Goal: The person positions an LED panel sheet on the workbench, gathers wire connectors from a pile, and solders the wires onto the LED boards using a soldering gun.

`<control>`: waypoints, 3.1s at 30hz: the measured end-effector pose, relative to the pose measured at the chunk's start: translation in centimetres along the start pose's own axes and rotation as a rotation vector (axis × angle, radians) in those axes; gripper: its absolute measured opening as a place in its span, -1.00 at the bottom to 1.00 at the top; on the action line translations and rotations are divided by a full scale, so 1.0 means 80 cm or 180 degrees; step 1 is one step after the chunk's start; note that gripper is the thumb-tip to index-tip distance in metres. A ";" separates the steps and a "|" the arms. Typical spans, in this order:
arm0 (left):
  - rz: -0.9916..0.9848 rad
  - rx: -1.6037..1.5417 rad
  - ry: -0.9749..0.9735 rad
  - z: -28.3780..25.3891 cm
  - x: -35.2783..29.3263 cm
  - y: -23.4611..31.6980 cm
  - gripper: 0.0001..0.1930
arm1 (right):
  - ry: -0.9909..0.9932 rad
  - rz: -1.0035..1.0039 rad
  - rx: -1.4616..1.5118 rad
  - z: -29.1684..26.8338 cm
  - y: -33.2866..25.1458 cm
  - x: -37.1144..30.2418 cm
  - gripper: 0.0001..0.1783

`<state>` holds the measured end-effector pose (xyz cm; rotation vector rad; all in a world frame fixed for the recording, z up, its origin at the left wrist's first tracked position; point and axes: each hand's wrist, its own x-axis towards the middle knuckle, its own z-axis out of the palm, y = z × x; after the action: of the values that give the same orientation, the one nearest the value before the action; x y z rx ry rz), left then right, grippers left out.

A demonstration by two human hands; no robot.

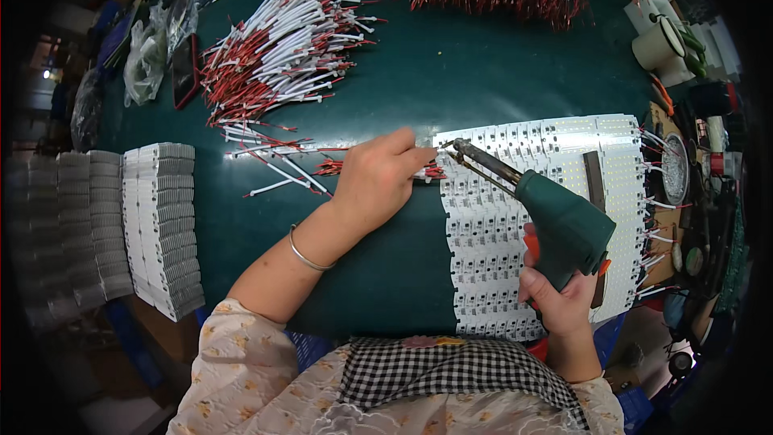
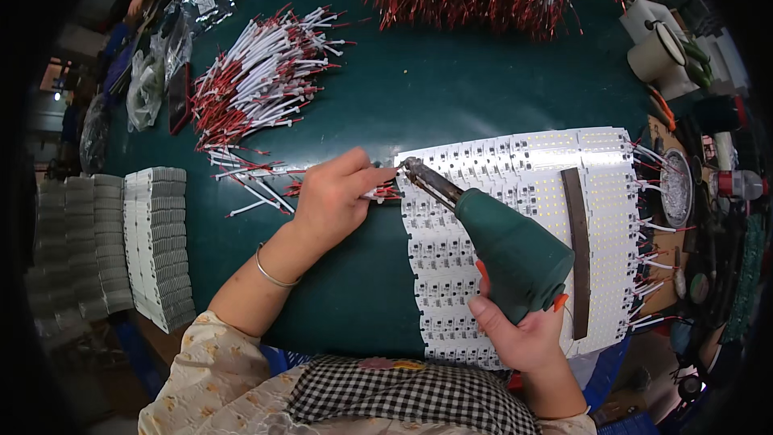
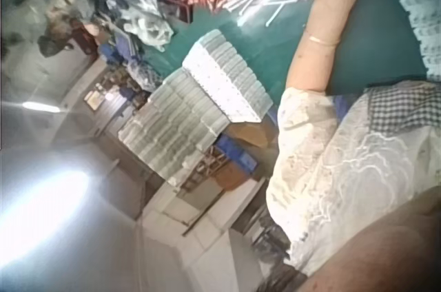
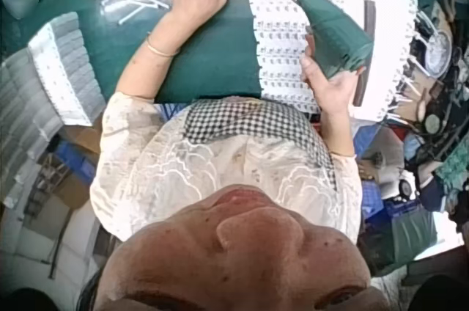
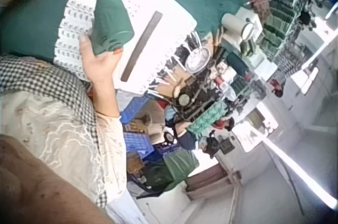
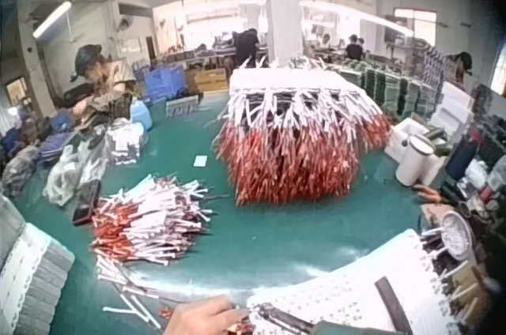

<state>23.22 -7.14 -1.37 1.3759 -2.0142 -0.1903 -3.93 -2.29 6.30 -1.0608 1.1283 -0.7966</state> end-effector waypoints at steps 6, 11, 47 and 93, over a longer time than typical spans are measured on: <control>-0.0010 -0.0139 -0.0121 -0.004 0.000 0.000 -0.52 | 0.0041 -0.0082 -0.0099 0.000 0.008 0.004 -0.46; -0.0052 -0.0131 -0.0116 -0.004 -0.002 -0.002 -0.52 | -0.0191 -0.0019 0.0047 0.008 0.009 0.008 -0.55; 0.0106 -0.0310 -0.0301 -0.003 0.008 -0.014 -0.52 | 0.0510 0.0191 0.0330 0.005 -0.005 -0.006 -0.36; 0.0260 -0.0448 -0.0417 -0.008 0.005 -0.018 -0.59 | 0.1119 -0.0257 -0.0039 -0.005 -0.031 -0.014 -0.26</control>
<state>24.66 -7.96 -1.36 1.2191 -2.1165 -0.3869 -4.58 -2.17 8.93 -1.0050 1.3928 -1.0704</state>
